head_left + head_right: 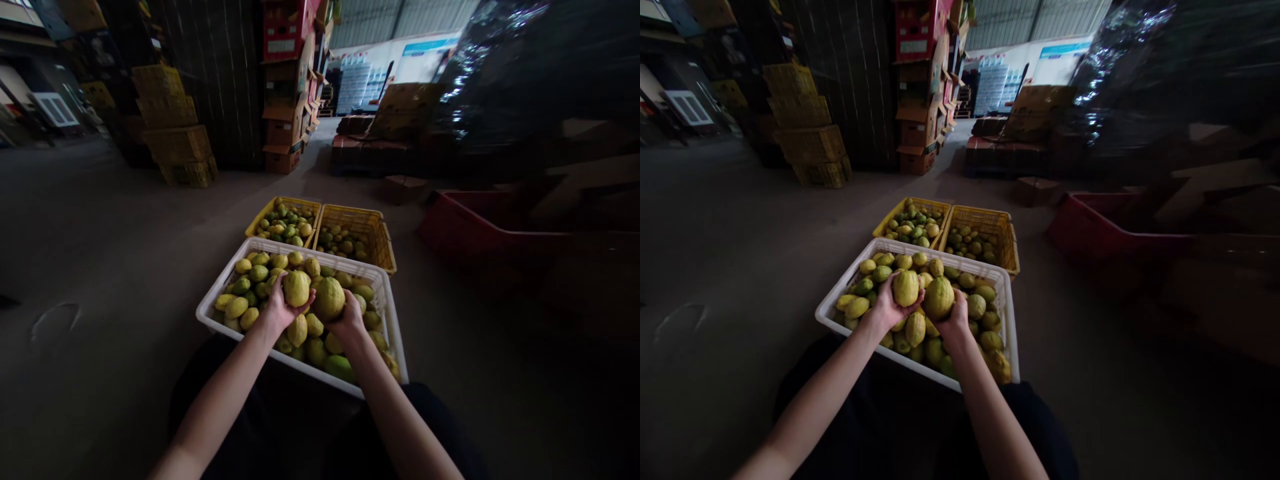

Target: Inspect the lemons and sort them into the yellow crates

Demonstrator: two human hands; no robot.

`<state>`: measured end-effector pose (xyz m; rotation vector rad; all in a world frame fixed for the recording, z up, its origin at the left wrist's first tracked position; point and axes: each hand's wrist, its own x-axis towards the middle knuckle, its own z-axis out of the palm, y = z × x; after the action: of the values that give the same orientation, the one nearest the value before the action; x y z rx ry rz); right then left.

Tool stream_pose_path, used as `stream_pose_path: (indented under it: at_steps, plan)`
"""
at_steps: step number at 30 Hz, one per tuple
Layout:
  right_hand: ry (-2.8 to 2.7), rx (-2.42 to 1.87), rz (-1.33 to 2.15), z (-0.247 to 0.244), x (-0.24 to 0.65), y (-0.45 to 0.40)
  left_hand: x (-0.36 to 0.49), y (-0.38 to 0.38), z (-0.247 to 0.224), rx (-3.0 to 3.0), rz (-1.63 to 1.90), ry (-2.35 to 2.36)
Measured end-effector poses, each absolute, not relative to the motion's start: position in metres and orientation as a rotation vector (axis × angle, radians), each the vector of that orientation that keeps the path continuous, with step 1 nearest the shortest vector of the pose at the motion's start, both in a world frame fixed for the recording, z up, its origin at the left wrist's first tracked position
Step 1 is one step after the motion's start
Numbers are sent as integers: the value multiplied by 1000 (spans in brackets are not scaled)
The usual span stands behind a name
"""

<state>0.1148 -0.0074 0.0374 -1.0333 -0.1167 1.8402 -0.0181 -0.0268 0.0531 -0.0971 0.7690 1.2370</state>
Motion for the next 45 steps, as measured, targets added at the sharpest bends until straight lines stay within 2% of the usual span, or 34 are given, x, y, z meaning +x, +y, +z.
stream_pose_path:
  at_steps: [33, 45]
  plan:
    - [107, -1163, 1764, 47, 111, -10, -22, -22, 52, -363, 1308, 723]
    - [-9, -1037, 1790, 49, 107, -13, -18, -25, 56, -115, 1439, 682]
